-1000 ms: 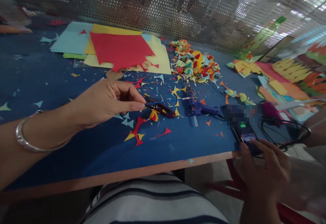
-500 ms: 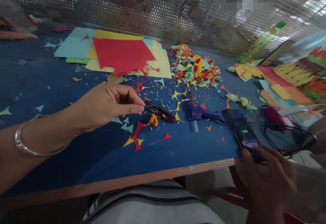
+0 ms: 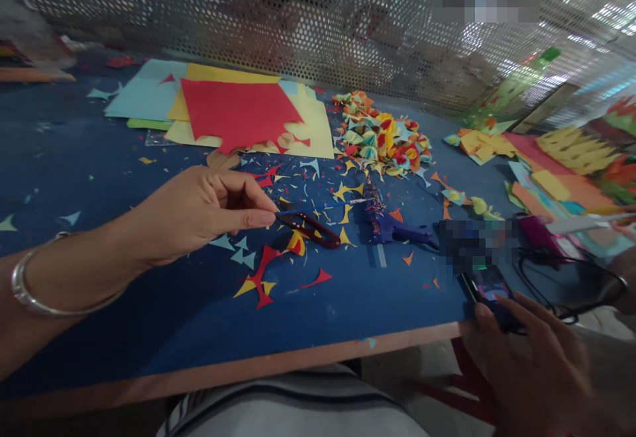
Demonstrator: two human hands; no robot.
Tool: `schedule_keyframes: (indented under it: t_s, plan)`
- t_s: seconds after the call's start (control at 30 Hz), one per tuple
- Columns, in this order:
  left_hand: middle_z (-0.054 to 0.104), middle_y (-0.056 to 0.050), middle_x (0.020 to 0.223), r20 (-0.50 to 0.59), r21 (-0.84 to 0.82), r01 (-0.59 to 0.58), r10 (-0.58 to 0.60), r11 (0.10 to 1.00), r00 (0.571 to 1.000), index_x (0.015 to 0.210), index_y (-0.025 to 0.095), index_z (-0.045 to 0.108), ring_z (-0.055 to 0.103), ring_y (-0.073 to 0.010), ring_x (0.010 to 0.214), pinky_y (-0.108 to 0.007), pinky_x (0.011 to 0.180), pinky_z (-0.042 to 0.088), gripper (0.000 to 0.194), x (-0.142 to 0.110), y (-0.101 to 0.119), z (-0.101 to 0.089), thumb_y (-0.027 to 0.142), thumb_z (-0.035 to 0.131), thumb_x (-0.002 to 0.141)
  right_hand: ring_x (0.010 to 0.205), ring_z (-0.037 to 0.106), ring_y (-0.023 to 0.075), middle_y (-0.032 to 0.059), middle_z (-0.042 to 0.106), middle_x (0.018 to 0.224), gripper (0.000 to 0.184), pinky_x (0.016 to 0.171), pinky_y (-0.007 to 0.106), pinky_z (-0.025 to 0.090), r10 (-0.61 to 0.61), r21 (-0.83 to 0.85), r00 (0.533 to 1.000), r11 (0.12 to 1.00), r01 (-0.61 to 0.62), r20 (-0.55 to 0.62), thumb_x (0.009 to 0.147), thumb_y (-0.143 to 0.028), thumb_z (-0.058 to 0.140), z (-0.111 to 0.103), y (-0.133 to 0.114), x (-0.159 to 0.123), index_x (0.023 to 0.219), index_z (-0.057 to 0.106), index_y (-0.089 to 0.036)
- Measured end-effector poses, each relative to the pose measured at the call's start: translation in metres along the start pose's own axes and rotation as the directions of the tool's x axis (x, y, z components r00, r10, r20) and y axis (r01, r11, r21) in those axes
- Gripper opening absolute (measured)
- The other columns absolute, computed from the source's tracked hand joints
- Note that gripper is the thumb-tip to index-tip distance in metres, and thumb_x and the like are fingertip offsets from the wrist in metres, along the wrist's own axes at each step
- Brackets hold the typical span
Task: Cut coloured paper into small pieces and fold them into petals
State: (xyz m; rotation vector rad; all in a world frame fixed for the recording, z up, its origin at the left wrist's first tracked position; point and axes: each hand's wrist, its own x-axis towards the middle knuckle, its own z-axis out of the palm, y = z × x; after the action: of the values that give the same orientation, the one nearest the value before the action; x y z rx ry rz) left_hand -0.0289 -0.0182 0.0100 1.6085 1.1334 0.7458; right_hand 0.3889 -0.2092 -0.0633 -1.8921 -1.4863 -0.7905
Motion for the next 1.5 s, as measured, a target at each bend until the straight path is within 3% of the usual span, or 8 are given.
schedule_keyframes:
  t_s: [0.23, 0.63, 0.97, 1.17, 1.5]
  plan:
    - [0.069, 0.001, 0.067, -0.006, 0.011, 0.038, -0.038, 0.999, 0.999, 0.074, 0.021, 0.076, 0.055, -0.0093, 0.061, -0.021, 0.058, 0.041, 0.010, 0.0006, -0.0004, -0.0009, 0.031, 0.078, 0.073, 0.104, 0.072, 0.0366, 0.0191, 0.076, 0.115, 0.037, 0.097, 0.056, 0.054, -0.028, -0.006, 1.000, 1.000, 0.028, 0.011, 0.086, -0.046, 0.075, -0.0006, 0.0039, -0.0001, 0.102, 0.077, -0.013]
    - [0.069, -0.001, 0.065, -0.019, 0.025, 0.072, -0.071, 0.997, 0.997, 0.070, 0.021, 0.075, 0.057, -0.0124, 0.062, -0.023, 0.058, 0.039, 0.014, 0.0022, 0.0064, 0.0002, 0.035, 0.075, 0.069, 0.101, 0.073, 0.0389, 0.0218, 0.076, 0.114, 0.034, 0.094, 0.057, 0.055, -0.040, -0.018, 0.998, 0.999, 0.041, 0.039, 0.087, -0.041, 0.076, -0.0004, -0.0017, 0.0038, 0.101, 0.076, -0.010]
    - [0.068, 0.003, 0.064, 0.002, -0.069, 0.048, -0.048, 0.996, 0.999, 0.068, 0.021, 0.076, 0.060, -0.0095, 0.065, -0.019, 0.064, 0.046, 0.004, -0.0030, 0.0049, 0.0013, 0.024, 0.078, 0.068, 0.102, 0.074, 0.0352, 0.0178, 0.077, 0.114, 0.032, 0.097, 0.053, 0.055, -0.041, -0.002, 0.999, 0.999, 0.041, 0.014, 0.086, -0.043, 0.076, 0.0001, 0.0005, 0.0038, 0.099, 0.077, -0.013]
    - [0.066, 0.005, 0.061, 0.029, -0.066, 0.028, -0.026, 0.997, 0.999, 0.070, 0.020, 0.077, 0.051, -0.0048, 0.056, -0.014, 0.055, 0.040, 0.004, -0.0037, 0.0035, 0.0034, 0.023, 0.079, 0.070, 0.107, 0.072, 0.0359, 0.0196, 0.075, 0.118, 0.030, 0.100, 0.053, 0.053, -0.017, -0.004, 1.000, 1.000, 0.018, 0.026, 0.087, -0.039, 0.077, -0.0004, 0.0008, 0.0011, 0.101, 0.076, -0.012]
    - [0.070, 0.002, 0.066, 0.069, -0.044, 0.054, -0.051, 0.998, 0.996, 0.073, 0.020, 0.076, 0.059, -0.0084, 0.064, -0.019, 0.063, 0.046, 0.005, -0.0056, 0.0028, -0.0007, 0.024, 0.077, 0.076, 0.100, 0.074, 0.0369, 0.0144, 0.077, 0.114, 0.025, 0.092, 0.053, 0.057, -0.056, -0.013, 0.998, 0.998, 0.056, -0.006, 0.082, -0.035, 0.081, 0.0008, 0.0013, 0.0024, 0.102, 0.076, -0.021]
